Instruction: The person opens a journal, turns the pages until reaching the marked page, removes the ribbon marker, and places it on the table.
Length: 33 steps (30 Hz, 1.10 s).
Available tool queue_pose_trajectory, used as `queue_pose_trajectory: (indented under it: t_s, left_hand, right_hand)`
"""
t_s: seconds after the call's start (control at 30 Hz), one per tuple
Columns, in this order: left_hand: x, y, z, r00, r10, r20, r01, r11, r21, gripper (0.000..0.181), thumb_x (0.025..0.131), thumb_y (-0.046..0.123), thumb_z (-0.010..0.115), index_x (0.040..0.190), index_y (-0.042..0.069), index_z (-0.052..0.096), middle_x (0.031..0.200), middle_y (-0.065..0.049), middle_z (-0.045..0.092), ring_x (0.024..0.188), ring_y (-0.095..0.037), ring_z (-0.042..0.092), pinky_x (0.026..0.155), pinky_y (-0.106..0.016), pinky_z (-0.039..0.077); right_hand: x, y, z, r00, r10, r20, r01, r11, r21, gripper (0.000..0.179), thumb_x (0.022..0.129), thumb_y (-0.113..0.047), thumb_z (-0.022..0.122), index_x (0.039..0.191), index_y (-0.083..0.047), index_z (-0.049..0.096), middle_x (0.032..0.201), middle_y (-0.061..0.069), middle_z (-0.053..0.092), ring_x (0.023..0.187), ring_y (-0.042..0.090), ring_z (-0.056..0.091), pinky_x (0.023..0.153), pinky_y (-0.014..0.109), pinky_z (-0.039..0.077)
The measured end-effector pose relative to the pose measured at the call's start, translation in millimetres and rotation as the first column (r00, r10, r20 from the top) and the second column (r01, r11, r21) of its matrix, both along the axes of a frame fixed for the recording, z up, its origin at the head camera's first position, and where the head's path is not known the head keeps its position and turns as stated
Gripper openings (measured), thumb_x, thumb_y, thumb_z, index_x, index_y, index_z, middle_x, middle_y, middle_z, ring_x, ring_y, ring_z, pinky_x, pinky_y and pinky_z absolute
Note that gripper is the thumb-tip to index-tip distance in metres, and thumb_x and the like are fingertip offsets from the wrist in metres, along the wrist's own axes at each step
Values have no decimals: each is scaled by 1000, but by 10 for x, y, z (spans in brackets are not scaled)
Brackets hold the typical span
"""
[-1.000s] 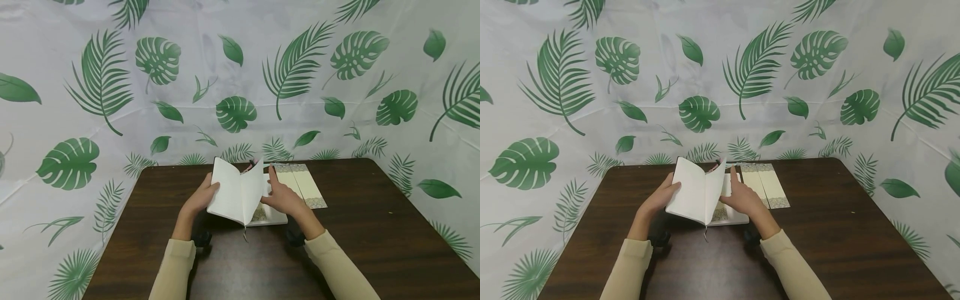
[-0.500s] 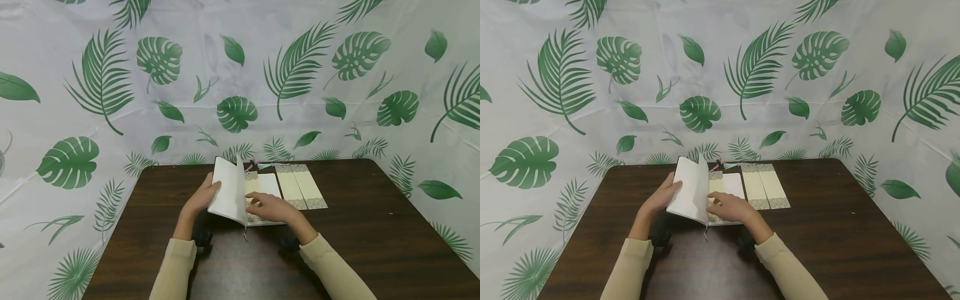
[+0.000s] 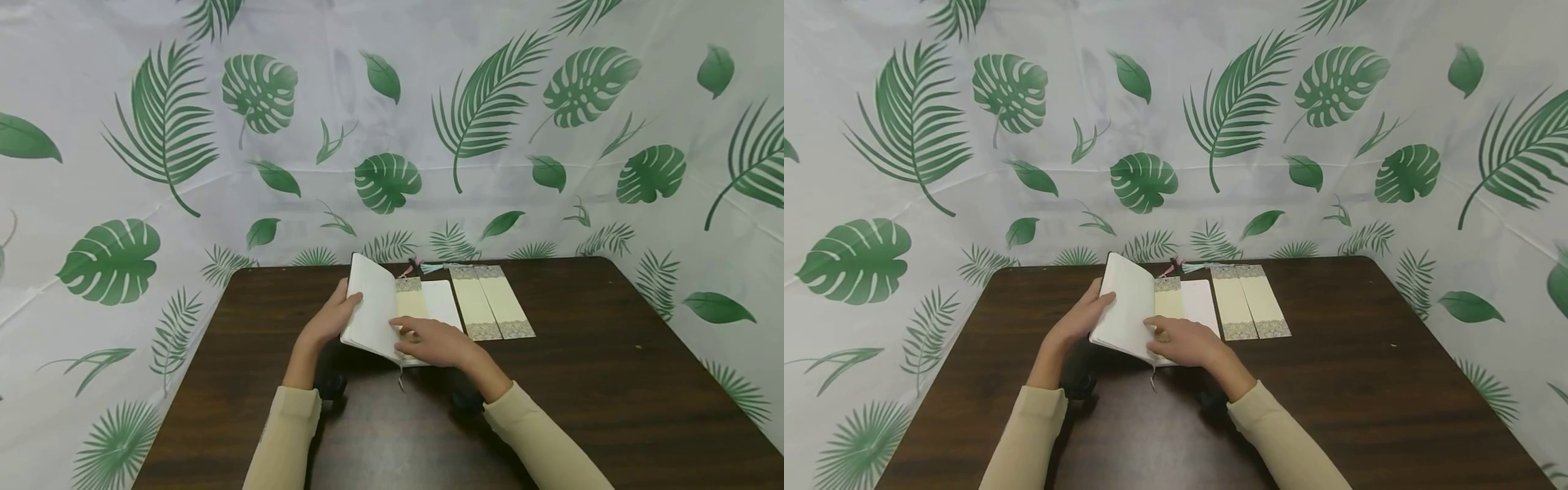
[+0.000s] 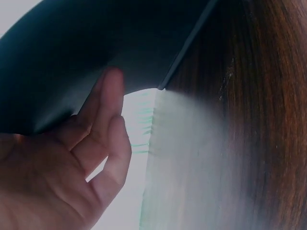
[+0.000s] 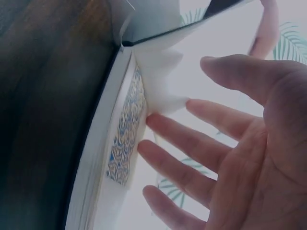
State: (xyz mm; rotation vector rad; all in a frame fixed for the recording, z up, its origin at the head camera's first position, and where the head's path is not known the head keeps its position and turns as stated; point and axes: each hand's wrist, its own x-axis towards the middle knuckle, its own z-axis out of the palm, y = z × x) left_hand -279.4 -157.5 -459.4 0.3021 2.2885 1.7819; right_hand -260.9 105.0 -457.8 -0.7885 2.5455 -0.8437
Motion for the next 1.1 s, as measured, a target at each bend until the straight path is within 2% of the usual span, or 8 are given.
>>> queue_pose_trajectory:
  t_s: [0.07, 0.17, 0.37, 0.47, 0.6, 0.77, 0.93, 1.1]
  left_hand:
    - [-6, -2, -6, 1000, -4, -15, 4, 1000, 8, 59, 117, 22, 33, 168, 3, 10, 140, -28, 46, 97, -26, 66, 82, -33, 56]
    - [-12, 9, -23, 1000, -10, -23, 11, 1000, 20, 60, 117, 19, 31, 169, 2, 9, 140, -29, 46, 97, -27, 65, 84, -34, 54]
    - [9, 9, -26, 1000, 2, -16, -2, 1000, -6, 62, 117, 19, 32, 171, 2, 7, 140, -29, 47, 99, -27, 64, 87, -35, 53]
    - [11, -9, -2, 1000, 5, -21, -5, 1000, -27, 62, 117, 20, 32, 171, 2, 6, 141, -29, 48, 101, -28, 64, 89, -35, 52]
    - [0, -22, 45, 1000, -4, -26, 3, 999, -36, 64, 117, 21, 32, 171, 3, 4, 143, -29, 47, 101, -28, 64, 89, -36, 52]
    - [-15, -28, 69, 1000, -15, -25, 14, 999, -32, 65, 118, 23, 31, 172, 4, 0, 149, -29, 44, 107, -31, 63, 96, -42, 52]
    - [-34, -33, 48, 1000, -14, -22, 13, 999, -33, 66, 118, 24, 32, 172, 5, -1, 159, -27, 37, 118, -34, 58, 106, -51, 46]
    - [-44, -48, 18, 1000, -21, -9, 21, 1000, -13, 65, 118, 24, 32, 172, 5, 1, 152, -28, 41, 111, -33, 62, 101, -47, 50]
  right_hand:
    - [-16, 16, 3, 1000, -14, 18, 15, 1000, -22, 53, 110, -35, 64, 158, -17, 54, 146, 12, 68, 132, 30, 67, 106, 54, 54]
    - [-69, 60, 3, 996, -92, 7, 92, 994, -56, 48, 110, -32, 64, 154, -15, 58, 140, 12, 71, 127, 31, 69, 100, 52, 57]
    - [-271, 192, -83, 956, -291, -45, 283, 951, -124, 41, 110, -29, 63, 145, -7, 64, 118, 14, 74, 97, 26, 72, 74, 41, 56]
    - [-395, 248, -124, 939, -340, 49, 344, 927, -148, 51, 110, -25, 62, 154, -2, 52, 125, 21, 68, 94, 29, 70, 69, 39, 59]
    - [-502, 274, -135, 905, -366, 216, 405, 897, -177, 68, 109, -19, 63, 165, 4, 32, 141, 33, 57, 110, 42, 70, 73, 44, 66]
    - [-596, 261, -214, 857, -370, 358, 466, 853, -234, 75, 108, -16, 63, 168, 4, 23, 150, 37, 49, 115, 44, 71, 76, 44, 66]
    - [-657, 273, -293, 821, -377, 429, 513, 817, -264, 72, 108, -17, 62, 168, 2, 27, 146, 32, 54, 98, 27, 73, 71, 35, 65]
    - [-657, 294, -285, 802, -369, 470, 522, 814, -254, 58, 109, -20, 62, 161, -2, 44, 125, 18, 67, 85, 17, 68, 70, 29, 59]
